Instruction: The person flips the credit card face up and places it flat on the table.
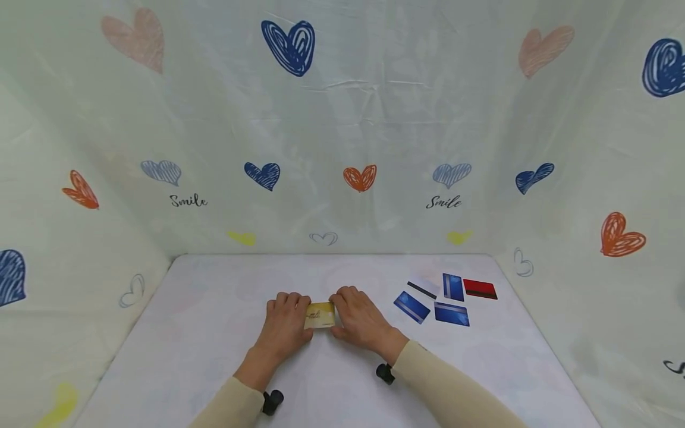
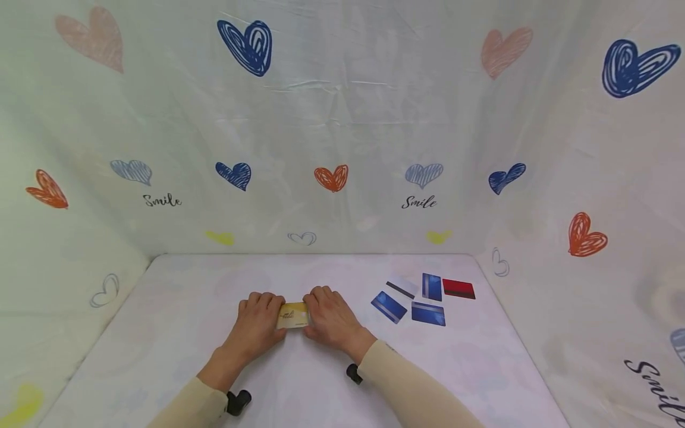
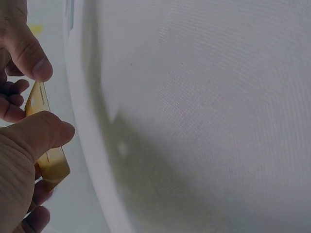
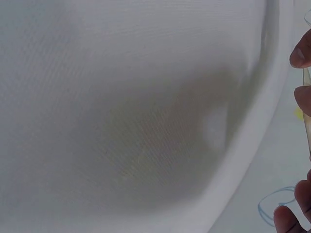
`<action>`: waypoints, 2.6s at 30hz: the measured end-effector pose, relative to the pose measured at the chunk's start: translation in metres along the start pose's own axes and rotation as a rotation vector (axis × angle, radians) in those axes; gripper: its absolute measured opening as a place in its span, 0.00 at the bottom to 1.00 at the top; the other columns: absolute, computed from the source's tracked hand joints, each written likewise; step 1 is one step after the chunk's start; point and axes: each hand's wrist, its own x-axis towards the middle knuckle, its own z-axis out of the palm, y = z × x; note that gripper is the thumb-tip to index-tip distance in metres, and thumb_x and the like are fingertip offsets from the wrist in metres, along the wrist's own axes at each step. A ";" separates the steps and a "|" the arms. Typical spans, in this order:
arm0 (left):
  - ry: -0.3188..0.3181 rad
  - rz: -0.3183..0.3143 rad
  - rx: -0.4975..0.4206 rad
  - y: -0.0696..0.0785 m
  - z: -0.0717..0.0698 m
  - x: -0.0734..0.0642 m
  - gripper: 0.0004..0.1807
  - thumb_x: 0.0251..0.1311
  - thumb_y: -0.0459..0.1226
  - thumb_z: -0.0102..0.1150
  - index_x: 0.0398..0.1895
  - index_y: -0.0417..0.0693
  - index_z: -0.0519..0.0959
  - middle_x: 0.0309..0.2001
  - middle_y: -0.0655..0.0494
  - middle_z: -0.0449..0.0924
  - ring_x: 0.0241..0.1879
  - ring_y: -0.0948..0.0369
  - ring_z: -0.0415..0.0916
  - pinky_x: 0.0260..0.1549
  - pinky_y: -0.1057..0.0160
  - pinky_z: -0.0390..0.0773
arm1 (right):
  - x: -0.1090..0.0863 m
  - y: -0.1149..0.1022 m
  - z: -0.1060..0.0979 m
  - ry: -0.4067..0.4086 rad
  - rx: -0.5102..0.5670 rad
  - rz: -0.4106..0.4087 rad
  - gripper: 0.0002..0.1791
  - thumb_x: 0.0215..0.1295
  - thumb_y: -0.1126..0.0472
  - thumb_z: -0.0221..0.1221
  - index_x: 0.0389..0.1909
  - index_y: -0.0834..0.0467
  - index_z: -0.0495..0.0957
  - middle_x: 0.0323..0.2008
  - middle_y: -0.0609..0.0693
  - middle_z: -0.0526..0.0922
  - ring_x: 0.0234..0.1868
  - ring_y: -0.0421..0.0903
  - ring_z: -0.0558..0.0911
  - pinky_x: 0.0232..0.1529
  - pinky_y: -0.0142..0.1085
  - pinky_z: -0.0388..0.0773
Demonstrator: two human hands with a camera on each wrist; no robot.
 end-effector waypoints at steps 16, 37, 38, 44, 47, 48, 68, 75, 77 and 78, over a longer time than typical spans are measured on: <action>-0.046 -0.008 0.032 -0.015 -0.003 0.002 0.35 0.50 0.47 0.83 0.60 0.45 0.80 0.56 0.47 0.82 0.57 0.46 0.72 0.54 0.43 0.72 | 0.008 0.002 0.010 -0.013 0.056 0.024 0.30 0.64 0.45 0.72 0.59 0.58 0.78 0.51 0.47 0.78 0.50 0.43 0.75 0.53 0.36 0.79; -0.147 -0.041 0.037 -0.061 -0.002 0.005 0.30 0.58 0.45 0.78 0.60 0.40 0.81 0.56 0.43 0.82 0.56 0.42 0.72 0.52 0.40 0.72 | 0.062 -0.014 0.038 -0.204 0.076 0.064 0.28 0.70 0.44 0.66 0.62 0.57 0.78 0.50 0.47 0.77 0.48 0.43 0.73 0.54 0.36 0.77; -0.153 -0.043 0.037 -0.063 -0.002 0.006 0.30 0.58 0.45 0.78 0.60 0.40 0.80 0.56 0.43 0.81 0.56 0.42 0.72 0.51 0.40 0.72 | 0.064 -0.015 0.039 -0.213 0.076 0.068 0.28 0.71 0.44 0.66 0.62 0.56 0.78 0.51 0.47 0.77 0.48 0.43 0.73 0.54 0.36 0.77; -0.218 -0.076 0.027 -0.069 -0.001 0.012 0.30 0.61 0.44 0.76 0.61 0.39 0.79 0.57 0.43 0.80 0.56 0.41 0.71 0.50 0.40 0.71 | 0.073 -0.016 0.042 -0.261 0.070 0.093 0.27 0.72 0.44 0.65 0.63 0.57 0.78 0.51 0.47 0.77 0.49 0.42 0.73 0.53 0.36 0.77; -0.264 -0.099 0.027 -0.071 0.001 0.016 0.30 0.63 0.45 0.75 0.64 0.40 0.79 0.58 0.43 0.80 0.57 0.42 0.71 0.52 0.40 0.72 | 0.076 -0.016 0.044 -0.275 0.085 0.107 0.26 0.72 0.45 0.65 0.62 0.57 0.79 0.51 0.47 0.77 0.49 0.43 0.73 0.53 0.37 0.76; -0.275 -0.105 0.025 -0.072 0.002 0.017 0.30 0.63 0.45 0.75 0.64 0.40 0.79 0.58 0.43 0.80 0.56 0.42 0.71 0.52 0.40 0.72 | 0.076 -0.015 0.044 -0.281 0.093 0.111 0.26 0.71 0.45 0.65 0.62 0.57 0.79 0.51 0.47 0.77 0.48 0.43 0.74 0.52 0.37 0.76; -0.245 0.001 0.039 -0.052 0.004 -0.009 0.25 0.71 0.38 0.65 0.66 0.31 0.77 0.65 0.37 0.78 0.67 0.40 0.75 0.61 0.39 0.78 | 0.064 -0.016 0.043 -0.320 0.030 0.032 0.28 0.77 0.42 0.59 0.71 0.52 0.76 0.67 0.46 0.78 0.64 0.46 0.77 0.61 0.43 0.77; -0.344 -0.047 -0.001 -0.049 0.001 -0.016 0.29 0.76 0.42 0.59 0.71 0.30 0.72 0.73 0.35 0.72 0.75 0.40 0.67 0.70 0.37 0.69 | 0.059 -0.021 0.041 -0.361 -0.029 -0.008 0.26 0.81 0.43 0.53 0.73 0.49 0.73 0.73 0.42 0.74 0.70 0.45 0.74 0.62 0.42 0.74; -0.360 -0.064 -0.020 -0.049 0.001 -0.017 0.30 0.77 0.42 0.59 0.72 0.30 0.71 0.74 0.35 0.70 0.76 0.40 0.66 0.71 0.36 0.68 | 0.058 -0.023 0.040 -0.360 -0.028 -0.007 0.26 0.82 0.43 0.52 0.73 0.49 0.73 0.73 0.42 0.74 0.70 0.45 0.74 0.63 0.42 0.74; -0.367 -0.068 -0.027 -0.049 0.000 -0.017 0.30 0.77 0.42 0.59 0.72 0.30 0.70 0.74 0.35 0.69 0.76 0.39 0.65 0.71 0.36 0.67 | 0.058 -0.024 0.039 -0.357 -0.028 -0.007 0.26 0.82 0.43 0.52 0.73 0.49 0.73 0.73 0.43 0.74 0.70 0.45 0.74 0.63 0.43 0.74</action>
